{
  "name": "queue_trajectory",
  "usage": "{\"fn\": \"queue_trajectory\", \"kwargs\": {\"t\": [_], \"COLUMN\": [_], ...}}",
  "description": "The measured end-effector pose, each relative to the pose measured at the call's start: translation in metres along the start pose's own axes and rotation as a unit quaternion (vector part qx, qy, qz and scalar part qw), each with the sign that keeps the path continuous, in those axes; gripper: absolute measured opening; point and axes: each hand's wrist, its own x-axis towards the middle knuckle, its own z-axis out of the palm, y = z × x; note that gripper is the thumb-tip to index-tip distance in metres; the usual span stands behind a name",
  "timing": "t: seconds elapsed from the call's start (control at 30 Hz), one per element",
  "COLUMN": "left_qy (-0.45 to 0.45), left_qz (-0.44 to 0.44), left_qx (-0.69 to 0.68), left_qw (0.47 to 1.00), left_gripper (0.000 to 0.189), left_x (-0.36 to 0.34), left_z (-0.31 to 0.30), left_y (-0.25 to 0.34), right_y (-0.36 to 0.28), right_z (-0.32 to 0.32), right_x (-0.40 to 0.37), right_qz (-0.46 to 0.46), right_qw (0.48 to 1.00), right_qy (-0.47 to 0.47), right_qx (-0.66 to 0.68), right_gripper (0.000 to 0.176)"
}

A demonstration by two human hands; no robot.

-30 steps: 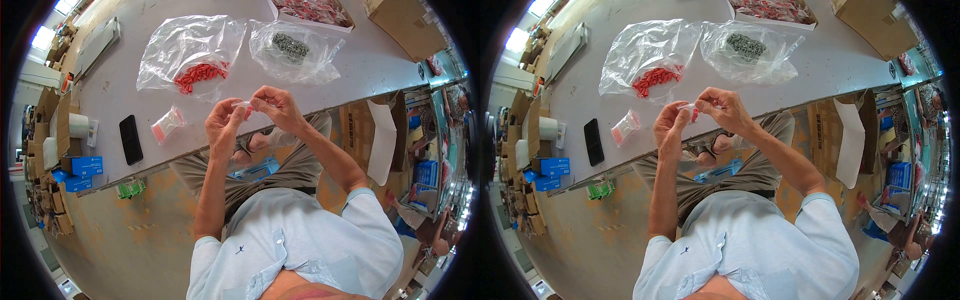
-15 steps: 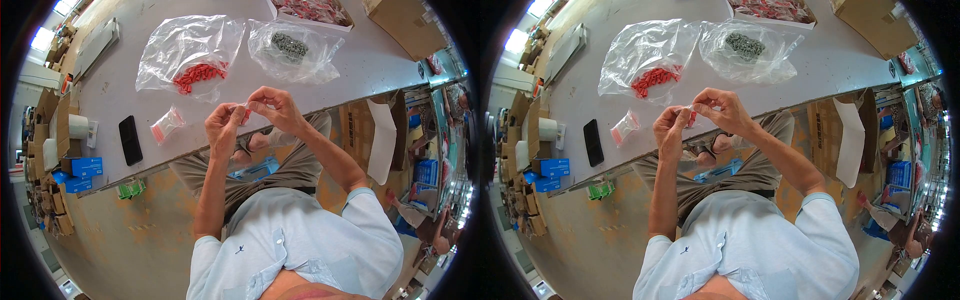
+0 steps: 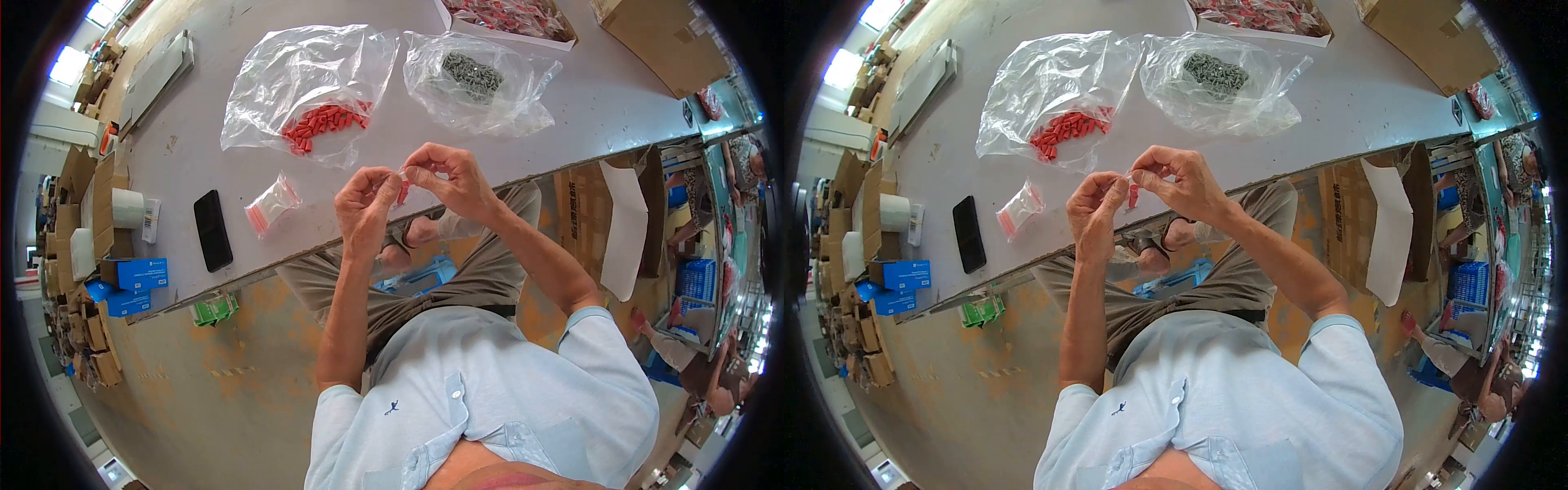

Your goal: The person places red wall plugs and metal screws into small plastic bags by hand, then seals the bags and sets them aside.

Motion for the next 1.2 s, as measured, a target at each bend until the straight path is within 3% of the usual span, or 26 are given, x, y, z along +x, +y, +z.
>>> {"fn": "queue_trajectory", "kwargs": {"t": [0.5,0.6,0.87,1.2], "left_qy": [0.002,0.006,0.015,0.029], "left_qz": [0.002,0.013,0.017,0.017], "left_qx": [-0.012,0.035,-0.002,-0.066], "left_qw": [1.000,0.999,1.000,0.997], "left_gripper": [0.008,0.007,0.007,0.003], "left_x": [0.000,0.000,-0.002,0.000], "left_z": [0.002,0.000,0.004,-0.005], "left_y": [-0.004,-0.010,-0.004,-0.012], "right_y": [-0.003,-0.002,0.002,-0.003], "right_z": [0.001,0.002,0.006,0.002], "right_x": [0.000,-0.001,-0.004,-0.005], "right_qz": [-0.019,-0.017,-0.009,-0.018], "right_qw": [1.000,0.999,0.999,1.000], "right_qy": [-0.009,-0.016,0.027,0.014], "right_qx": [-0.009,-0.027,-0.039,-0.015], "right_gripper": [0.015,0.013,0.015,0.017]}}
